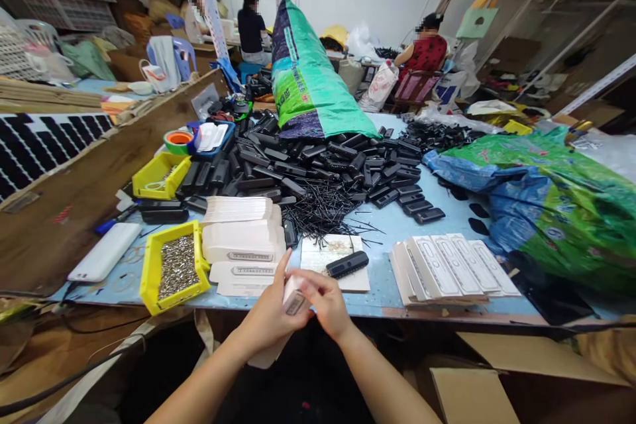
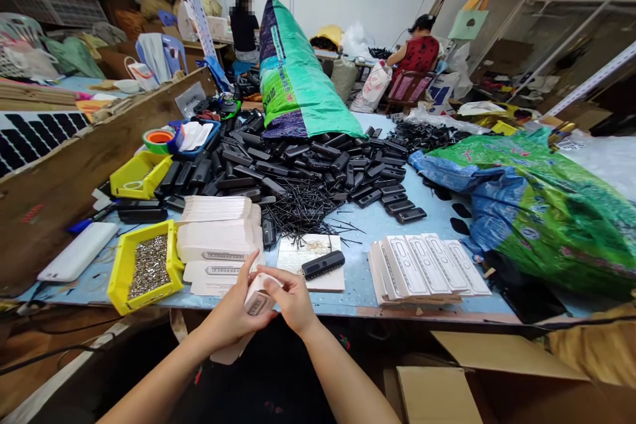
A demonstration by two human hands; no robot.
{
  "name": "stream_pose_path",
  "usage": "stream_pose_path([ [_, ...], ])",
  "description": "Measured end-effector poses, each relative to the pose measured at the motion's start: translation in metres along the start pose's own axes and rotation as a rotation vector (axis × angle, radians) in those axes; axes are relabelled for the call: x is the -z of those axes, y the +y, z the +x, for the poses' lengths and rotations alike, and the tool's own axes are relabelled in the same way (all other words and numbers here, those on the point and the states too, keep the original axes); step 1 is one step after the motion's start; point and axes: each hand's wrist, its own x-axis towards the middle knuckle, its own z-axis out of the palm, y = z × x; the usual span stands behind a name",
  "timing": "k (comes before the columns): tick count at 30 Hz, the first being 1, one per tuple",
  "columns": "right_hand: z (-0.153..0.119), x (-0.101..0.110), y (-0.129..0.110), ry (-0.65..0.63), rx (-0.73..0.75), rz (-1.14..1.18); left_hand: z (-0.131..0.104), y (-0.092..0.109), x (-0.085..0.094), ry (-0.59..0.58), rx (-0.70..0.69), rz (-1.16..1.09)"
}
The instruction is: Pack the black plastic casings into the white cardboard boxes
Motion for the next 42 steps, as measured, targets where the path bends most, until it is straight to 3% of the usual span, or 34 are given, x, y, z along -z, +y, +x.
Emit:
stream_pose_path([
  [3, -0.001, 0.003, 0.001, -0.041, 0.143, -0.197, 0.005, -0.005, 0.003, 0.006, -0.008, 0.013],
  [6, 0.005, 0.035, 0.01, -0.219, 0.175, -0.539, 0.008, -0.015, 0.012, 0.047, 0.075, -0.072],
  [10, 0.011, 0.1, 0.02, -0.255, -0.087, -0.978, 0.005, -0.026, 0.034, 0.119, 0.315, -0.665],
  [12, 0.01, 0.116, 0.016, -0.218, -0.13, -0.973, 0.004, -0.03, 0.042, 0.252, 0.348, -0.956],
  [15, 0.007, 0.102, 0.001, -0.003, -0.023, -0.585, 0.009, -0.027, 0.038, 0.564, 0.369, -1.163],
  [17, 0.006, 0.076, -0.01, 0.174, 0.109, -0.218, 0.013, -0.02, 0.026, 0.664, 0.42, -1.24],
  [19, 0.006, 0.051, -0.018, 0.27, 0.222, 0.008, 0.015, -0.011, 0.013, 0.615, 0.48, -1.319],
  [22, 0.008, 0.033, -0.028, 0.286, 0.331, -0.035, 0.013, 0.0, 0.001, 0.439, 0.551, -1.389],
  [25, 0.006, 0.037, -0.038, 0.226, 0.285, -0.21, 0.006, -0.003, 0.0, 0.5, 0.482, -1.301],
  [27, 0.003, 0.038, -0.043, 0.133, 0.237, -0.347, 0.002, -0.011, 0.002, 0.52, 0.405, -1.129],
  [30, -0.003, 0.032, -0.044, 0.078, 0.334, -0.414, -0.003, -0.027, 0.007, 0.4, 0.245, -0.632],
  [32, -0.005, 0.029, -0.04, 0.106, 0.364, -0.34, -0.005, -0.035, 0.01, 0.417, 0.09, -0.319],
  [34, -0.002, 0.036, -0.033, -0.028, 0.286, -0.28, -0.005, -0.039, 0.012, 0.38, -0.064, -0.078],
  [36, 0.004, 0.059, -0.021, -0.235, 0.171, -0.348, -0.005, -0.04, 0.013, 0.257, -0.139, 0.115],
  [37, 0.008, 0.075, -0.013, -0.278, 0.119, -0.461, -0.004, -0.039, 0.013, 0.226, -0.143, 0.182],
  [40, 0.017, 0.131, 0.016, -0.155, 0.007, -0.921, 0.001, -0.038, 0.013, 0.296, -0.067, 0.212],
  [42, 0.019, 0.157, 0.037, -0.135, -0.034, -1.009, 0.006, -0.039, 0.014, 0.307, -0.04, 0.185],
])
